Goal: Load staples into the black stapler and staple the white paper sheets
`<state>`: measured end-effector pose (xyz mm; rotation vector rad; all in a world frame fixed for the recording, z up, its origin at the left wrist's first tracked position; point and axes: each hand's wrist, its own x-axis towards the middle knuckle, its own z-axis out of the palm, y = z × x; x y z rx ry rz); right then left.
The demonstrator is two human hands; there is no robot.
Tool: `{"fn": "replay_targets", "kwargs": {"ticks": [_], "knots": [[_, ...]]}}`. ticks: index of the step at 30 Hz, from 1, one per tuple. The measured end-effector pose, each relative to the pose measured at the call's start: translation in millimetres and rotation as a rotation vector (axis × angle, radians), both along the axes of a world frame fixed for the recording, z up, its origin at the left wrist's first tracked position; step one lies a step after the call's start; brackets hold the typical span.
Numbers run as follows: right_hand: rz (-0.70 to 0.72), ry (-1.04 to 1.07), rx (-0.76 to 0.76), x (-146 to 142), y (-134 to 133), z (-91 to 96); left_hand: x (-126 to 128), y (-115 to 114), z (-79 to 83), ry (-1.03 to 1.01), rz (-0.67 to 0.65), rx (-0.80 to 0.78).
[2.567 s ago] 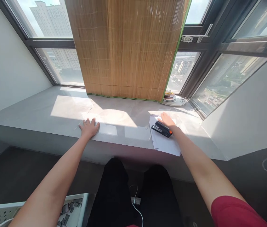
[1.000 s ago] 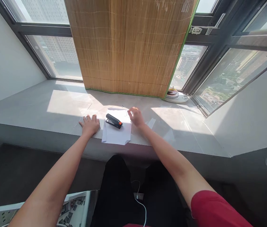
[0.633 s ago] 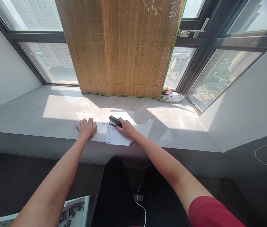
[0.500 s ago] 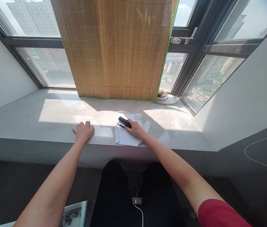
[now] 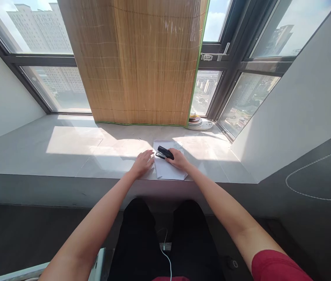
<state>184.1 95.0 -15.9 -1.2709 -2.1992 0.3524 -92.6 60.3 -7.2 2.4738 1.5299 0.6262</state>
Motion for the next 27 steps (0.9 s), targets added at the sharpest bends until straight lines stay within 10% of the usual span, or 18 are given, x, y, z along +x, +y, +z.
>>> {"fn": "replay_targets", "kwargs": {"ticks": [27], "knots": [[-0.321, 0.331, 0.18, 51, -41, -17.4, 22, -6, -0.8, -0.053, 0.046, -0.166]]}}
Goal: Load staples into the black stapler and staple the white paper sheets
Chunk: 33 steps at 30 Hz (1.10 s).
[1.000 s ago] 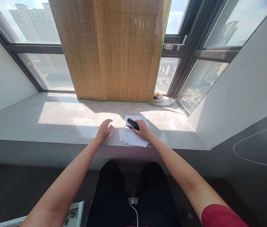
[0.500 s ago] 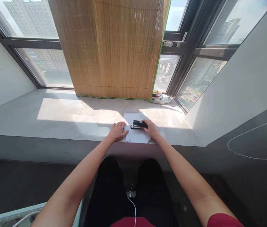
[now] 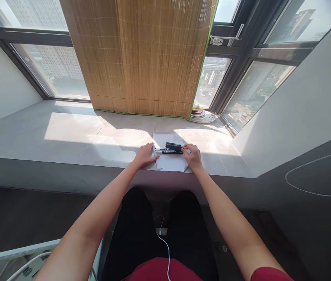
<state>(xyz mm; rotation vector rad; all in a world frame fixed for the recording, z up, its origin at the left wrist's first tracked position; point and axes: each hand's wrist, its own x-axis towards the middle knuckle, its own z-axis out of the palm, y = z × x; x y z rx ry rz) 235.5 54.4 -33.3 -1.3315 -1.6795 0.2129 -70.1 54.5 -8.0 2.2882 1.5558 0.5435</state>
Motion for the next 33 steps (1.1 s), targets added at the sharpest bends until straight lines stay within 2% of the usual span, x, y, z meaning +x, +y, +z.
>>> {"fn": "replay_targets", "kwargs": {"ticks": [5, 8, 10, 13, 15, 16, 18, 19, 21, 23, 25, 27, 31, 33], "knots": [[0.02, 0.043, -0.003, 4, 1, 2.0, 0, -1, -1.7, -0.037, 0.0, 0.019], [0.092, 0.114, 0.004, 3, 5, 10.5, 1, -4, 0.2, -0.023, -0.008, 0.024], [0.195, 0.124, -0.075, -1, 11, 17.9, 1, -6, 0.7, -0.032, -0.011, 0.018], [0.318, -0.003, -0.273, -10, 21, 28.7, 1, -6, -0.2, -0.127, -0.001, -0.018], [0.304, -0.063, -0.315, -17, 22, 35.4, 3, -6, 0.5, -0.306, 0.046, -0.027], [0.269, -0.07, -0.288, -21, 19, 38.8, 4, -6, 2.2, -0.448, 0.103, -0.014], [0.183, -0.08, -0.153, -31, 7, 46.4, 11, -6, 9.2, -0.842, 0.272, -0.001], [0.149, -0.101, -0.063, -36, -2, 50.6, 15, -6, 14.6, -1.07, 0.353, -0.044], [0.125, -0.181, 0.115, -48, -21, 58.9, 24, -8, 27.5, -1.5, 0.434, -0.259], [0.169, -0.3, 0.244, -60, -39, 65.7, 33, -10, 40.4, -1.787, 0.393, -0.498], [0.242, -0.427, 0.314, -68, -52, 69.3, 39, -11, 49.8, -1.926, 0.337, -0.611], [0.298, -0.522, 0.342, -71, -58, 69.7, 43, -12, 53.9, -1.982, 0.309, -0.626], [0.343, -0.56, 0.341, -71, -61, 65.4, 43, -10, 47.8, -2.024, 0.352, -0.63], [0.273, -0.484, 0.341, -70, -60, 62.7, 41, -8, 41.0, -2.03, 0.408, -0.632]]}}
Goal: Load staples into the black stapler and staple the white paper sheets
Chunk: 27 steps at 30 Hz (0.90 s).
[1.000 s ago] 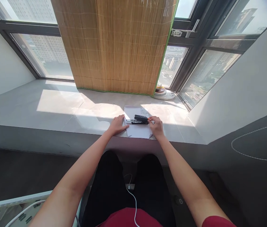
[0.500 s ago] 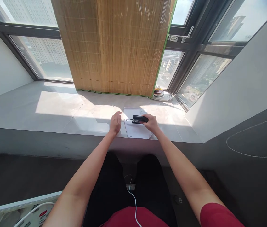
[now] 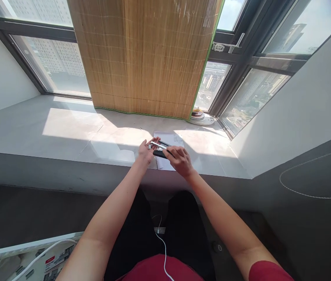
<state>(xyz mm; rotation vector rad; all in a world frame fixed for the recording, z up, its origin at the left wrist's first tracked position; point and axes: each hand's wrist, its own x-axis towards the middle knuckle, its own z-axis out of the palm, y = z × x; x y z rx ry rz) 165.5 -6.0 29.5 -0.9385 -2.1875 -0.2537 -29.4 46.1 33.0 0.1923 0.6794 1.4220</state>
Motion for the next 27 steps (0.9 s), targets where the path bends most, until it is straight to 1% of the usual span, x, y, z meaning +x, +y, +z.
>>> {"fn": "replay_targets", "kwargs": {"ticks": [2, 3, 5, 6, 8, 9, 12, 14, 16, 18, 19, 21, 22, 24, 27], "knots": [[-0.163, 0.188, -0.01, 1, 4, -3.0, -5, 1, -6.6, 0.002, 0.044, -0.036], [-0.262, 0.297, -0.043, 1, 8, -5.0, -8, 1, -9.3, 0.001, 0.077, -0.051], [-0.425, 0.474, -0.184, 3, 19, -10.5, -14, 0, -12.5, -0.003, 0.155, -0.066], [-0.475, 0.518, -0.279, 5, 26, -14.1, -16, -1, -12.8, -0.005, 0.186, -0.065], [-0.52, 0.524, -0.454, 9, 39, -22.7, -18, -3, -10.8, -0.002, 0.208, -0.05], [-0.533, 0.504, -0.514, 11, 45, -27.0, -17, -5, -8.7, 0.004, 0.195, -0.034], [-0.555, 0.422, -0.624, 16, 53, -35.4, -11, -10, 1.5, 0.02, 0.105, 0.056], [-0.54, 0.393, -0.619, 16, 51, -33.1, -4, -14, 9.8, 0.017, 0.021, 0.149], [-0.483, 0.408, -0.493, 11, 45, -23.2, 2, -18, 17.8, 0.006, -0.069, 0.238], [-0.351, 0.46, -0.344, -1, 38, -7.7, 9, -21, 24.3, 0.0, -0.154, 0.307], [-0.261, 0.487, -0.303, -9, 35, 0.8, 12, -22, 26.9, 0.0, -0.19, 0.331], [-0.084, 0.528, -0.297, -26, 32, 16.0, 17, -23, 30.5, 0.011, -0.249, 0.37], [-0.028, 0.545, -0.305, -34, 32, 21.9, 19, -23, 31.7, 0.023, -0.27, 0.387], [0.005, 0.564, -0.317, -47, 33, 29.3, 22, -24, 33.1, 0.053, -0.296, 0.42], [-0.019, 0.572, -0.333, -56, 33, 31.8, 24, -22, 34.3, 0.104, -0.308, 0.44]]}}
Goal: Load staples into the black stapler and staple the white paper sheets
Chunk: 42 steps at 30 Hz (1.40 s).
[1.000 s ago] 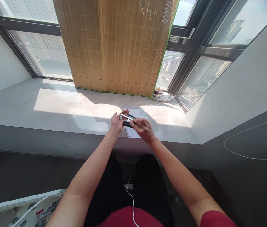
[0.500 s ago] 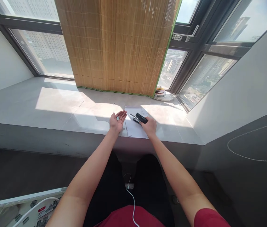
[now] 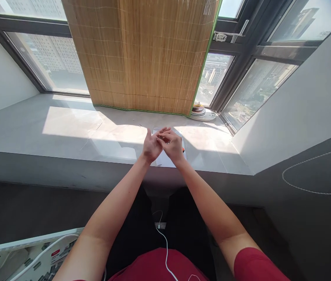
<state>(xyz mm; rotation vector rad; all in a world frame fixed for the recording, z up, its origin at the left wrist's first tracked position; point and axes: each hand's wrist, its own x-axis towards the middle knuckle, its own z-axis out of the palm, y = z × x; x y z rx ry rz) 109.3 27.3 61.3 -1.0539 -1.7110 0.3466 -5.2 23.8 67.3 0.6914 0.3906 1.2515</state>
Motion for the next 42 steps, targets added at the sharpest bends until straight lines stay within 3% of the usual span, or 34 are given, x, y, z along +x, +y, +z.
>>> {"fn": "replay_targets", "kwargs": {"ticks": [3, 5, 7, 9, 11, 13, 15, 18, 20, 26, 30, 33, 37, 42], "knots": [[0.009, 0.004, 0.009, 0, -3, -0.6, -1, 8, -1.7, 0.082, 0.014, 0.031], [-0.008, 0.035, 0.016, 8, -4, -1.1, -8, 18, -7.3, 0.232, 0.097, 0.095], [-0.074, 0.076, 0.009, 28, 0, -3.9, -25, 31, -18.0, 0.564, 0.276, 0.177], [-0.182, 0.093, -0.016, 59, 8, -11.3, -50, 41, -33.8, 1.118, 0.504, 0.236], [-0.302, 0.067, -0.076, 99, 21, -23.8, -77, 47, -52.4, 1.646, 0.647, 0.259], [-0.433, -0.014, -0.178, 140, 36, -39.2, -99, 48, -69.9, 1.963, 0.626, 0.215], [-0.527, -0.111, -0.274, 175, 53, -53.5, -110, 46, -82.6, 2.123, 0.569, 0.202], [-0.599, -0.22, -0.398, 206, 80, -65.9, -111, 45, -90.0, 2.209, 0.572, 0.225], [-0.581, -0.272, -0.404, 213, 100, -67.8, -109, 46, -89.5, 2.222, 0.579, 0.234], [-0.54, -0.281, -0.395, 207, 151, -68.3, -109, 48, -85.9, 2.238, 0.566, 0.227], [-0.524, -0.301, -0.435, 199, 168, -70.8, -109, 47, -85.7, 2.254, 0.569, 0.217], [-0.543, -0.335, -0.431, 195, 161, -73.8, -107, 45, -84.3, 2.261, 0.58, 0.206], [-0.599, -0.46, -0.366, 181, 118, -83.8, -104, 52, -76.7, 2.28, 0.588, 0.17], [-0.554, -0.764, -0.46, 155, 71, -87.6, -107, 97, -57.7, 2.206, 0.549, 0.231]]}}
